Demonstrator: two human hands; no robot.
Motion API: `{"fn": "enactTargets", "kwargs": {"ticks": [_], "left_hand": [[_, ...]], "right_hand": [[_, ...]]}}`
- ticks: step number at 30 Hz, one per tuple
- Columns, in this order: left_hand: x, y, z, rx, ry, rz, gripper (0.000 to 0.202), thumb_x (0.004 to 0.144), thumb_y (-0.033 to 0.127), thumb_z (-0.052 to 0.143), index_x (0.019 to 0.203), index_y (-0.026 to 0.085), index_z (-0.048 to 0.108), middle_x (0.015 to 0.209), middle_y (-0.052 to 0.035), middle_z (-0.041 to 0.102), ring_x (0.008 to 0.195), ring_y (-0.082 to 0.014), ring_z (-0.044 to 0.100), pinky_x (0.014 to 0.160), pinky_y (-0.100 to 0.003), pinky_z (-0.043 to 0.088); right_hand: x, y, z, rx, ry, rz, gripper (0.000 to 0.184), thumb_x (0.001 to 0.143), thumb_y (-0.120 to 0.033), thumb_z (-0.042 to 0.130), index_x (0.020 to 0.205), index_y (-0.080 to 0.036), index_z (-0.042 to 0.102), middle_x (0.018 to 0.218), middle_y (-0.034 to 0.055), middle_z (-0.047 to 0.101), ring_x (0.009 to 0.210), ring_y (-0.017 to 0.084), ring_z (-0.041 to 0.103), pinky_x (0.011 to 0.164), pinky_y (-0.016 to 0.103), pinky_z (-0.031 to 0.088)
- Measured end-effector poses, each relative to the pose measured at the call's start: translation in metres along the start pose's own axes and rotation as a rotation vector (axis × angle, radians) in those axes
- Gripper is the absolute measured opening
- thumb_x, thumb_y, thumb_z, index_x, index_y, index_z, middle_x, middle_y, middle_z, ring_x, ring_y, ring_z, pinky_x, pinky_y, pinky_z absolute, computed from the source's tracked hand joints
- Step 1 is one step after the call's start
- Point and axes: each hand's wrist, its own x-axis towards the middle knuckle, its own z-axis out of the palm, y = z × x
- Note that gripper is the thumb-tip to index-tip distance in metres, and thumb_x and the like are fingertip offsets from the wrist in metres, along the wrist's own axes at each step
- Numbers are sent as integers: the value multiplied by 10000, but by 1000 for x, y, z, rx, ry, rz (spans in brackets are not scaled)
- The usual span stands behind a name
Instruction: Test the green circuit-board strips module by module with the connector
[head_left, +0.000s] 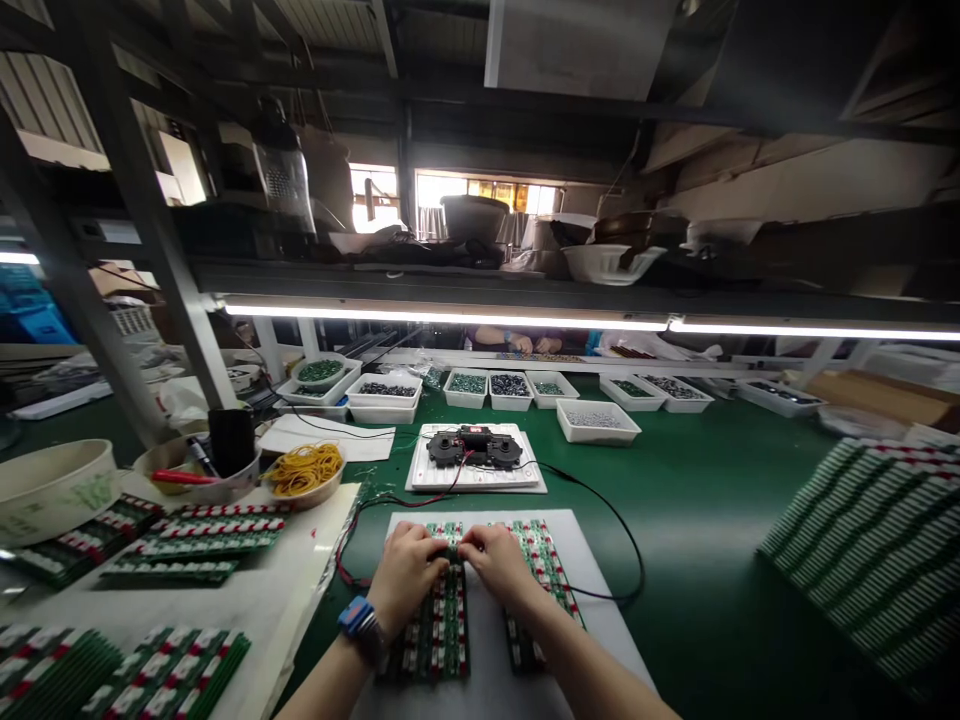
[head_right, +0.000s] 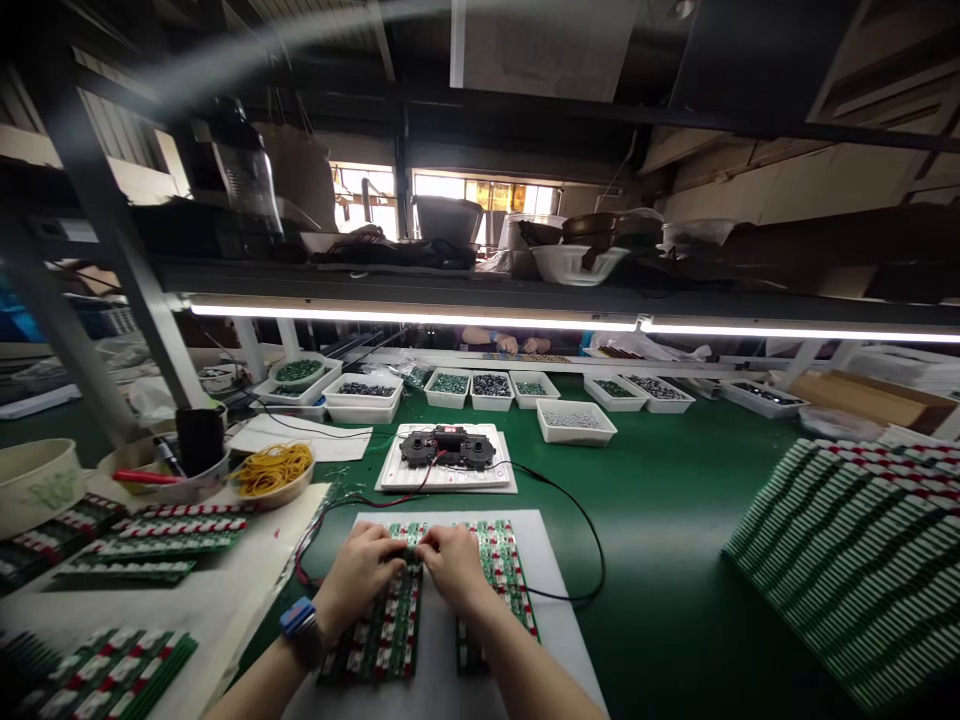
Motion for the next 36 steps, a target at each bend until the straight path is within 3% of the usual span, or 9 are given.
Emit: {"fn": "enactTargets", "kwargs": {"ticks": [5, 13, 20, 25, 31, 36], "left_hand": [[9, -9, 5, -34, -11, -39, 223, 812, 244, 647, 1003, 260, 762, 896, -45, 671, 989, -246, 543, 900, -344, 441], [9, -10, 10, -60, 36, 12, 220, 811, 207, 657, 1004, 234, 760, 906, -57, 666, 987, -248, 552, 906, -345, 447], [12, -15, 11, -92, -13, -2, 225, 784, 219, 686, 992, 236, 770, 908, -55, 681, 981, -250, 555, 908, -346, 436], [17, -19, 13, -119, -56, -58, 215, 772, 297, 700, 964, 248, 782, 885, -54, 687, 988, -261, 548, 917, -355, 426], [16, -23, 19, -200, -20, -79, 242, 752, 305, 677, 962, 244, 781, 869, -45, 678, 986, -252, 543, 914, -338, 426], [14, -25, 22, -216, -2, -73, 227, 748, 288, 645, 928, 256, 779, 860, -36, 665, 976, -245, 541, 912, -339, 421]], "right_hand": [[11, 5, 5, 38, 1, -11, 156, 843, -211, 619, 830, -215, 774, 826, 22, 758, 848, 189, 637, 762, 244, 400], [13, 12, 10, 80, 15, -17, 158, 845, -185, 611, 830, -194, 768, 830, 27, 756, 853, 186, 648, 775, 240, 412], [11, 9, 7, 52, -20, 6, 151, 831, -198, 618, 831, -199, 769, 824, 26, 756, 844, 183, 638, 755, 233, 400], [14, 5, 8, -44, -17, 33, 196, 857, -258, 585, 807, -205, 767, 828, 46, 756, 859, 201, 637, 764, 264, 373], [18, 4, 12, -87, -33, 69, 181, 857, -248, 583, 818, -215, 757, 870, 41, 757, 924, 217, 628, 798, 285, 349], [17, 2, 16, -97, 6, 57, 232, 870, -380, 607, 800, -207, 744, 840, 42, 750, 887, 223, 630, 766, 290, 343]]}}
